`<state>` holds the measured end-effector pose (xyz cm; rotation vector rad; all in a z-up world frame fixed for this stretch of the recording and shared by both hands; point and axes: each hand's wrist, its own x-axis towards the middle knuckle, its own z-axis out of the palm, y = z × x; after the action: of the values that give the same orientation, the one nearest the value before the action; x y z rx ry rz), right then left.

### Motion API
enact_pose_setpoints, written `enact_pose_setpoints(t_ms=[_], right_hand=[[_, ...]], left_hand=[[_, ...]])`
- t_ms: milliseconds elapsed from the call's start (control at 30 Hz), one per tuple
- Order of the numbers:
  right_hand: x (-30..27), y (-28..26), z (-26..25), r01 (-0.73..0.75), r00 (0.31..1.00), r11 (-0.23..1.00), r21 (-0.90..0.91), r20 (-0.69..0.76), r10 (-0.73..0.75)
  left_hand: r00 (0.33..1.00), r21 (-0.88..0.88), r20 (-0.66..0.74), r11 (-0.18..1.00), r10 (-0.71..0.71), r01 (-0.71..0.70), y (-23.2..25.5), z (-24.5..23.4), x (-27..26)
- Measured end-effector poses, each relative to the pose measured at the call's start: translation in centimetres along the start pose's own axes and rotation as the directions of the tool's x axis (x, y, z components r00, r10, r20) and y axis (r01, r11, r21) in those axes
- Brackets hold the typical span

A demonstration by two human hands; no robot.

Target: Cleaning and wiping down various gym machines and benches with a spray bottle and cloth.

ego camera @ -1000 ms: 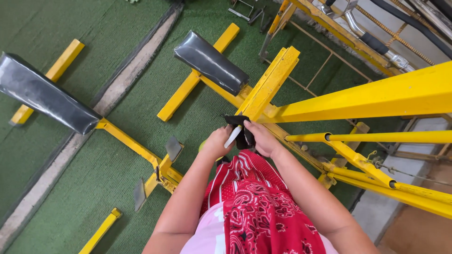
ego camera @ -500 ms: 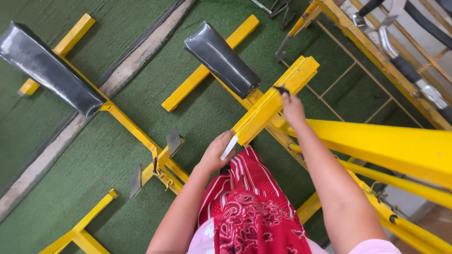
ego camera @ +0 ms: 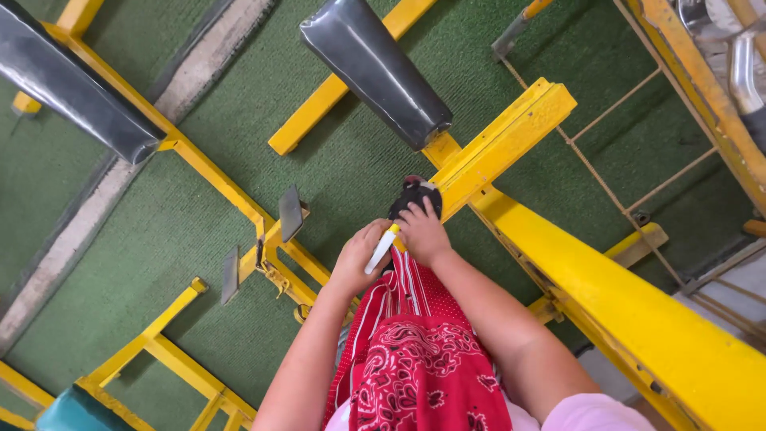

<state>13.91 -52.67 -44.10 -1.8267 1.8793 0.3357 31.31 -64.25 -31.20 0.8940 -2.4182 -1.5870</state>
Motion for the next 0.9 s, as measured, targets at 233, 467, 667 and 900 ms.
enact_pose_setpoints(t_ms=[233,467,667,900], right_hand=[[2.6,13.8,-5.1,-0.018,0.997,0.997,-0.07,-0.077,0.012],[5.4,30.7,-1.5,-0.466,0.885,0.885,-0.02,-0.037,0.465],[4.3,19.4,-1.0,-0.351,0.934,0.916,-0.196,0.005,0.358],[4.8,2.7,1.3,-0.348,0.937,0.935,0.065,0.001,0.349]], left_hand=[[1.0,0.023,-0.002,0.999,-0.029,0.029,0.5,-0.3,3.3],[0.999,0.009,-0.044,1.0,-0.002,0.003,0.8,-0.2,5.0],[1.0,-0.023,-0.013,1.0,0.01,-0.01,-0.2,-0.8,4.5],[0.998,0.023,0.044,0.998,0.051,-0.052,-3.3,-3.3,2.2]])
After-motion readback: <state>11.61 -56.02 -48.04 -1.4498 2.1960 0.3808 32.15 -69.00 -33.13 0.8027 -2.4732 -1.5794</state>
